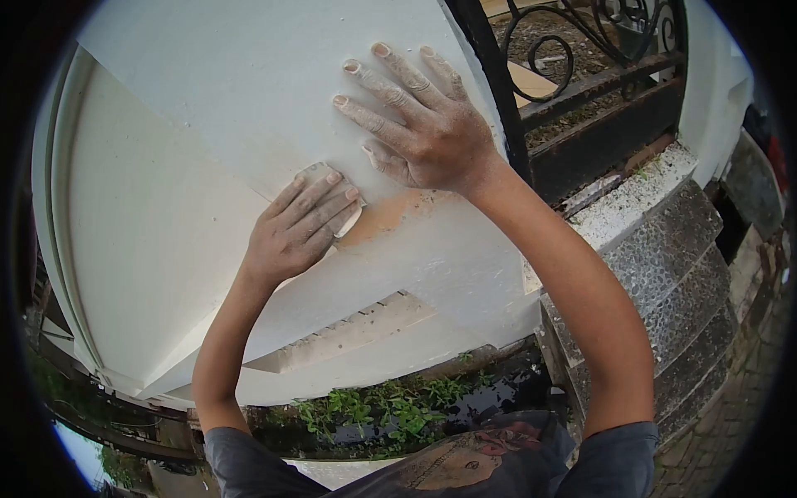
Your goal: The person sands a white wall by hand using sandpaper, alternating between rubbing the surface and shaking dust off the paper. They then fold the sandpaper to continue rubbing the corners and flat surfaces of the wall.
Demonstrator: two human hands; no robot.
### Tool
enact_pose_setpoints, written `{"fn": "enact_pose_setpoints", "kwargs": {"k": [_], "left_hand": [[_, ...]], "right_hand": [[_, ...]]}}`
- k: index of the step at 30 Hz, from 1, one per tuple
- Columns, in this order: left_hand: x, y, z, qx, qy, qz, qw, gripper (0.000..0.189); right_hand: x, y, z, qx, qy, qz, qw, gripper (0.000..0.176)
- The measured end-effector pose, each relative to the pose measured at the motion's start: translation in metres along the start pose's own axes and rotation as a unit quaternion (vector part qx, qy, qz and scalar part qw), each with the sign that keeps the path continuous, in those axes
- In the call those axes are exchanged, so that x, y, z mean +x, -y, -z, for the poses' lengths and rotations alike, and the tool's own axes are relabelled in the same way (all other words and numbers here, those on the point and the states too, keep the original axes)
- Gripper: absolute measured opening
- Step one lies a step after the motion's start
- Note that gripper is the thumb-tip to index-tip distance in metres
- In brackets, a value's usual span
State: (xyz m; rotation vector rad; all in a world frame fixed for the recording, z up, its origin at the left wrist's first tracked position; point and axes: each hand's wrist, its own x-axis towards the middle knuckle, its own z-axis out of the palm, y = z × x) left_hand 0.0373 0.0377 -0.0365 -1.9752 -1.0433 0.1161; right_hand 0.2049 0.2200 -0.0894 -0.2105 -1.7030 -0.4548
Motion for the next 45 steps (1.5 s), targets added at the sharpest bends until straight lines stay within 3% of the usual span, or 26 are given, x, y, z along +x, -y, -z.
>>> {"fn": "enact_pose_setpoints", "kwargs": {"k": [2, 5, 6, 10, 14, 18, 21, 22, 26, 29, 30, 31, 33, 37, 40, 44, 45], "left_hand": [[0.003, 0.02, 0.008, 0.055, -0.093, 0.076, 0.991, 0.029], [-0.001, -0.011, -0.005, -0.015, 0.017, 0.015, 1.0, 0.029], [-0.001, -0.014, -0.006, 0.009, 0.057, -0.051, 0.997, 0.027], [0.006, 0.017, 0.006, 0.034, -0.097, 0.076, 0.992, 0.022], [-0.001, -0.012, -0.009, -0.029, 0.032, -0.027, 0.999, 0.023], [0.004, 0.02, 0.013, 0.05, -0.099, 0.102, 0.989, 0.026], [-0.004, -0.017, -0.01, -0.036, 0.041, -0.032, 0.998, 0.029], [-0.006, -0.013, -0.011, -0.041, 0.048, -0.047, 0.997, 0.029], [-0.002, 0.018, 0.006, 0.044, -0.128, 0.103, 0.985, 0.028], [-0.007, -0.01, -0.006, -0.059, 0.037, -0.035, 0.997, 0.032], [-0.006, -0.001, -0.002, -0.128, 0.031, 0.004, 0.991, 0.034], [-0.003, 0.009, 0.005, -0.018, -0.037, 0.011, 0.999, 0.035], [-0.004, 0.02, 0.013, 0.037, -0.096, 0.095, 0.99, 0.029], [-0.007, 0.0, 0.002, -0.058, 0.037, -0.027, 0.997, 0.032], [-0.009, 0.032, 0.014, 0.072, -0.125, 0.081, 0.986, 0.031], [-0.018, -0.003, -0.006, -0.015, 0.014, -0.058, 0.998, 0.031], [-0.017, 0.003, -0.004, -0.01, -0.01, -0.047, 0.999, 0.031]], "right_hand": [[0.0, 0.001, 0.0, 0.0, 0.005, -0.004, 1.0, 0.051], [-0.001, 0.0, -0.001, 0.0, -0.003, 0.001, 1.0, 0.051], [0.0, 0.0, -0.001, 0.003, -0.002, 0.001, 1.0, 0.051], [0.0, -0.001, 0.001, 0.003, 0.001, -0.002, 1.0, 0.053], [-0.001, 0.001, 0.0, 0.007, 0.0, -0.003, 1.0, 0.053], [-0.001, 0.002, 0.001, 0.005, 0.006, -0.005, 1.0, 0.053], [0.0, 0.002, 0.0, 0.004, 0.007, -0.001, 1.0, 0.052], [-0.001, 0.002, 0.001, 0.008, 0.005, -0.002, 1.0, 0.051], [0.0, 0.001, 0.001, 0.008, 0.006, -0.007, 1.0, 0.05], [0.0, 0.001, 0.001, -0.006, 0.006, -0.003, 1.0, 0.05], [0.001, 0.0, 0.0, -0.007, 0.001, -0.001, 1.0, 0.05], [0.0, 0.001, 0.0, -0.006, -0.001, -0.001, 1.0, 0.05], [-0.001, 0.002, -0.001, -0.005, -0.006, 0.003, 1.0, 0.05], [0.003, 0.002, 0.001, -0.009, -0.02, 0.018, 1.0, 0.049], [0.002, 0.001, 0.001, -0.021, -0.009, 0.015, 1.0, 0.048], [0.002, 0.003, 0.002, -0.02, -0.005, 0.012, 1.0, 0.048], [0.002, 0.003, 0.002, -0.019, -0.007, 0.013, 1.0, 0.048]]}}
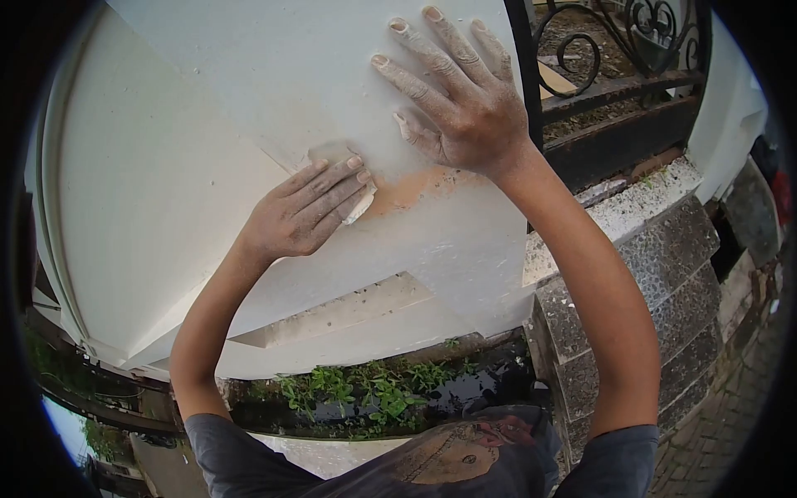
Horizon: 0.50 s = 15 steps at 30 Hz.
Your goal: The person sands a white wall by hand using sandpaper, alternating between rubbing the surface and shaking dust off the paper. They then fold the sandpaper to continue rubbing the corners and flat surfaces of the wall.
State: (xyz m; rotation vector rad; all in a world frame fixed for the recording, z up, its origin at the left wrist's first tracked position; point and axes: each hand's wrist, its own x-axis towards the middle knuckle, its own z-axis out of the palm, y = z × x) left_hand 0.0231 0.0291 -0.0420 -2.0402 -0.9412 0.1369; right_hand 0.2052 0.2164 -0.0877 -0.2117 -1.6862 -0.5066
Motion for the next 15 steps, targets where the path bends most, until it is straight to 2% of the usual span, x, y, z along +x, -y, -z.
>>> {"fn": "enact_pose_setpoints", "kwargs": {"k": [2, 3, 7, 11, 12, 14, 15], "left_hand": [[0.003, 0.024, 0.01, 0.009, -0.049, 0.018, 0.999, 0.03], [0.005, 0.033, 0.013, 0.029, -0.093, 0.058, 0.994, 0.029], [0.002, 0.002, -0.005, -0.01, 0.014, -0.032, 0.999, 0.029], [0.004, 0.037, 0.012, 0.061, -0.14, 0.087, 0.985, 0.031], [0.005, 0.02, 0.006, 0.034, -0.113, 0.089, 0.989, 0.032], [-0.002, -0.005, -0.01, -0.025, 0.01, -0.013, 1.0, 0.033], [-0.001, 0.005, -0.005, -0.008, 0.013, -0.038, 0.999, 0.034]], "right_hand": [[-0.001, -0.002, -0.001, 0.001, -0.002, 0.001, 1.0, 0.047], [-0.001, -0.002, 0.0, -0.004, 0.001, 0.002, 1.0, 0.047], [-0.001, 0.001, 0.0, -0.009, 0.007, 0.001, 1.0, 0.047], [-0.002, -0.002, -0.001, -0.007, -0.001, 0.005, 1.0, 0.047], [-0.006, 0.001, 0.0, -0.005, 0.004, 0.0, 1.0, 0.047], [-0.002, -0.002, -0.001, -0.005, 0.002, 0.004, 1.0, 0.047], [0.001, -0.003, -0.001, -0.007, -0.005, 0.01, 1.0, 0.046]]}}
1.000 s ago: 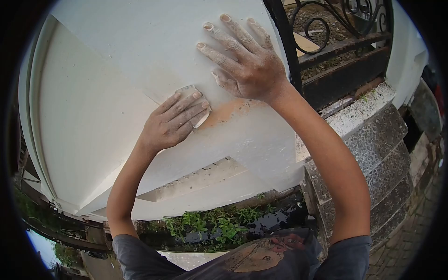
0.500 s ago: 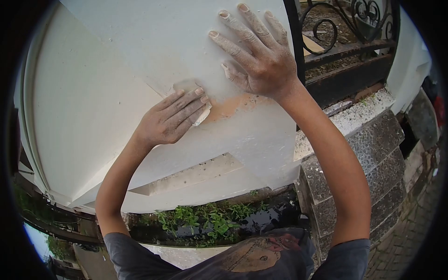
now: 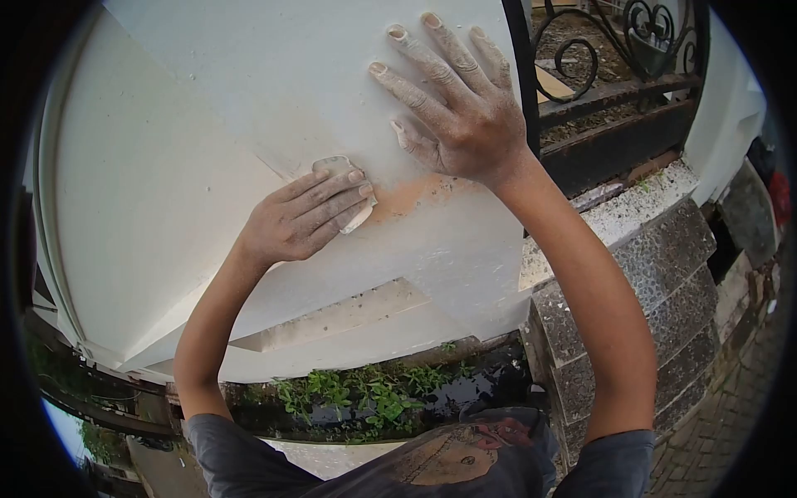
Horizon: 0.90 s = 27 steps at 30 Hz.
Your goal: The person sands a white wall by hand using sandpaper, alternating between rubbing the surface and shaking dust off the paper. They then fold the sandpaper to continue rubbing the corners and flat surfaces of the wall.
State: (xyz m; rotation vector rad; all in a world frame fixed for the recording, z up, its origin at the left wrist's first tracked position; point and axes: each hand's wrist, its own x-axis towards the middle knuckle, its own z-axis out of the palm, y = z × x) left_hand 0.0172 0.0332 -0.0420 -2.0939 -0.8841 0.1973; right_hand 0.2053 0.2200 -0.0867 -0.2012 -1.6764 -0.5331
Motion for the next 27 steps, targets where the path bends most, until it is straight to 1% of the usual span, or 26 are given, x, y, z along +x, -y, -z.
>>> {"fn": "enact_pose_setpoints", "kwargs": {"k": [1, 3, 4, 5, 7, 9, 10, 13, 14, 17, 20, 21, 22, 23, 25, 26, 27], "left_hand": [[-0.001, 0.013, 0.006, 0.033, -0.051, 0.046, 0.997, 0.033], [-0.004, 0.031, 0.014, 0.091, -0.148, 0.14, 0.975, 0.033], [-0.001, 0.02, 0.008, 0.089, -0.158, 0.157, 0.971, 0.031], [0.0, 0.005, 0.0, 0.035, -0.106, 0.127, 0.986, 0.03], [-0.002, -0.002, 0.0, 0.001, -0.013, 0.044, 0.999, 0.026], [-0.004, 0.021, 0.012, 0.061, -0.115, 0.105, 0.986, 0.023], [-0.004, 0.028, 0.016, 0.104, -0.151, 0.162, 0.97, 0.021], [-0.001, -0.008, 0.003, -0.029, -0.032, 0.082, 0.996, 0.023], [-0.004, -0.011, -0.001, -0.03, 0.006, 0.04, 0.999, 0.023], [-0.008, 0.024, 0.014, 0.077, -0.11, 0.105, 0.985, 0.025], [0.0, -0.009, 0.002, 0.008, -0.025, 0.055, 0.998, 0.025], [0.001, -0.015, -0.001, -0.01, 0.0, 0.042, 0.999, 0.025], [-0.002, -0.014, -0.003, -0.03, 0.006, 0.026, 0.999, 0.026], [-0.004, -0.004, 0.002, 0.011, -0.041, 0.069, 0.997, 0.027], [-0.006, 0.018, 0.012, 0.086, -0.13, 0.156, 0.975, 0.03], [-0.005, 0.016, 0.01, 0.076, -0.153, 0.184, 0.968, 0.032], [0.001, 0.0, 0.006, 0.057, -0.114, 0.178, 0.976, 0.033]], "right_hand": [[0.0, 0.001, 0.0, -0.001, -0.004, 0.004, 1.0, 0.046], [-0.001, 0.001, 0.001, -0.001, -0.001, 0.005, 1.0, 0.046], [-0.002, 0.003, 0.002, 0.002, 0.004, 0.0, 1.0, 0.046], [0.0, 0.002, 0.002, 0.002, 0.004, 0.0, 1.0, 0.045], [0.0, 0.002, 0.0, 0.007, -0.003, 0.004, 1.0, 0.045], [-0.001, 0.0, 0.001, 0.006, -0.003, 0.005, 1.0, 0.045], [0.0, -0.001, 0.0, 0.005, -0.003, 0.006, 1.0, 0.045], [-0.004, 0.002, -0.002, 0.011, -0.005, -0.01, 1.0, 0.05], [-0.003, 0.001, -0.003, 0.013, -0.007, -0.015, 1.0, 0.053], [-0.003, 0.002, -0.001, 0.023, 0.0, -0.02, 1.0, 0.053], [-0.002, 0.001, 0.001, 0.01, -0.006, 0.001, 1.0, 0.044], [-0.001, 0.001, 0.0, 0.01, -0.005, 0.003, 1.0, 0.044], [-0.001, 0.002, 0.0, 0.007, -0.005, 0.003, 1.0, 0.044], [-0.002, 0.001, 0.0, 0.002, -0.005, 0.001, 1.0, 0.044], [-0.001, -0.002, -0.001, 0.002, -0.011, 0.004, 1.0, 0.045], [-0.003, 0.0, -0.001, 0.006, -0.012, 0.002, 1.0, 0.045], [-0.005, 0.003, -0.001, 0.004, -0.007, -0.002, 1.0, 0.045]]}}
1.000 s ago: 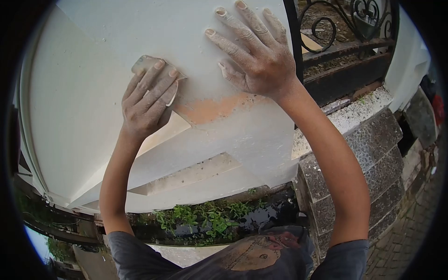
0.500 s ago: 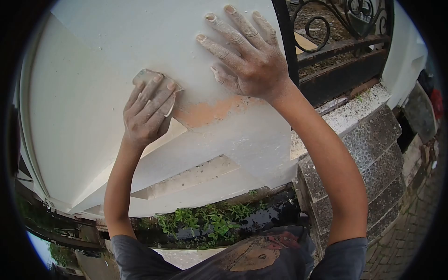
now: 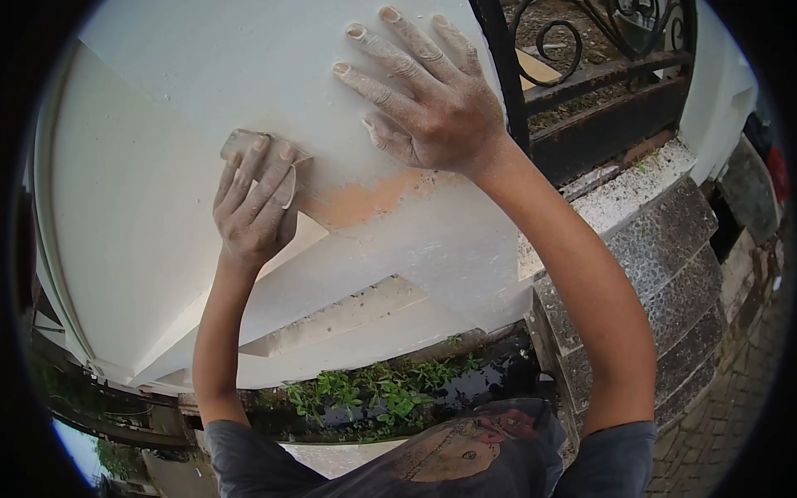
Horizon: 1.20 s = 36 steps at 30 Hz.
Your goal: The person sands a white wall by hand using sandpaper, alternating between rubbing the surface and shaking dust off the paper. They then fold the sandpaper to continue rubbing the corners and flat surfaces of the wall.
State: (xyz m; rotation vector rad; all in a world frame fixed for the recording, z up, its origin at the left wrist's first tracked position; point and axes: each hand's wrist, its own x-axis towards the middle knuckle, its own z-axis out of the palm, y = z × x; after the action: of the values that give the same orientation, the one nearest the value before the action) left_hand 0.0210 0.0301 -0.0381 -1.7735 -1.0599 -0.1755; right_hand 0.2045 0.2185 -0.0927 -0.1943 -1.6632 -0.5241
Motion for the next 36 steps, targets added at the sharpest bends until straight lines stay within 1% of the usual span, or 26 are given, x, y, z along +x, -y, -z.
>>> {"fn": "enact_pose_setpoints", "kwargs": {"k": [2, 3, 5, 6, 7, 8, 10, 12, 13, 15, 16, 17, 20, 21, 24, 25, 26, 28, 32, 33, 36], "left_hand": [[-0.012, -0.017, -0.008, -0.061, 0.132, -0.131, 0.981, 0.035], [-0.01, -0.006, -0.006, -0.059, 0.119, -0.147, 0.98, 0.036], [0.002, 0.018, 0.004, -0.013, 0.021, -0.049, 0.998, 0.036], [0.005, 0.022, 0.007, 0.008, -0.025, 0.001, 1.0, 0.036], [0.006, 0.015, 0.004, 0.052, -0.028, 0.003, 0.998, 0.034], [-0.001, 0.003, -0.003, -0.017, 0.01, -0.022, 1.0, 0.031], [-0.008, -0.008, -0.001, -0.049, 0.12, -0.108, 0.986, 0.03], [0.001, 0.02, 0.005, -0.016, 0.017, -0.075, 0.997, 0.032], [0.008, 0.029, 0.013, 0.025, -0.021, -0.022, 0.999, 0.033], [-0.006, 0.024, -0.009, 0.012, -0.015, -0.109, 0.994, 0.029], [-0.008, -0.01, -0.002, -0.06, 0.089, -0.08, 0.991, 0.027], [-0.016, -0.016, -0.006, -0.076, 0.151, -0.139, 0.976, 0.027], [-0.001, 0.019, 0.004, 0.004, 0.011, -0.068, 0.998, 0.028], [0.006, 0.025, 0.008, 0.047, -0.029, -0.004, 0.998, 0.026], [-0.004, -0.014, -0.003, -0.04, 0.119, -0.084, 0.989, 0.029], [-0.006, -0.015, -0.005, -0.087, 0.133, -0.08, 0.984, 0.03], [-0.002, -0.005, -0.002, -0.037, 0.082, -0.06, 0.994, 0.029], [0.01, 0.022, 0.008, 0.057, -0.017, -0.019, 0.998, 0.027], [0.001, -0.021, -0.006, -0.053, 0.132, -0.085, 0.986, 0.032], [0.001, -0.017, -0.008, -0.06, 0.133, -0.106, 0.984, 0.033], [0.016, 0.015, 0.008, 0.038, -0.003, 0.008, 0.999, 0.031]], "right_hand": [[0.003, -0.003, 0.0, -0.007, 0.0, 0.007, 1.0, 0.044], [0.005, -0.003, 0.0, 0.004, 0.001, -0.001, 1.0, 0.046], [0.002, -0.001, 0.0, 0.028, 0.01, -0.025, 0.999, 0.051], [0.002, -0.002, 0.001, 0.017, 0.007, -0.016, 1.0, 0.048], [0.002, -0.002, 0.001, 0.009, 0.005, -0.008, 1.0, 0.046], [0.003, -0.003, 0.001, 0.0, -0.001, 0.004, 1.0, 0.044], [0.004, -0.001, 0.001, 0.006, 0.001, 0.003, 1.0, 0.044], [0.004, -0.004, 0.001, 0.004, 0.001, 0.003, 1.0, 0.044], [0.004, -0.005, 0.0, 0.004, -0.001, 0.005, 1.0, 0.044], [0.0, 0.0, 0.0, 0.007, 0.0, -0.002, 1.0, 0.044], [0.001, -0.001, 0.0, 0.007, -0.002, 0.0, 1.0, 0.044], [0.004, -0.002, 0.0, 0.005, -0.004, 0.003, 1.0, 0.044], [0.003, -0.001, 0.0, 0.027, 0.004, -0.023, 0.999, 0.049], [0.002, -0.002, 0.001, 0.019, 0.003, -0.014, 1.0, 0.046], [0.005, -0.002, 0.001, 0.008, 0.0, 0.003, 1.0, 0.043], [0.004, -0.001, 0.001, 0.009, 0.0, 0.002, 1.0, 0.043], [0.004, -0.002, 0.002, 0.007, 0.002, 0.0, 1.0, 0.043], [0.004, -0.004, 0.001, 0.003, 0.0, 0.004, 1.0, 0.044], [0.003, -0.002, 0.001, 0.009, 0.001, 0.003, 1.0, 0.045], [0.004, -0.003, 0.001, 0.011, 0.002, 0.003, 1.0, 0.045], [0.004, -0.004, 0.002, 0.013, 0.006, -0.002, 1.0, 0.045]]}}
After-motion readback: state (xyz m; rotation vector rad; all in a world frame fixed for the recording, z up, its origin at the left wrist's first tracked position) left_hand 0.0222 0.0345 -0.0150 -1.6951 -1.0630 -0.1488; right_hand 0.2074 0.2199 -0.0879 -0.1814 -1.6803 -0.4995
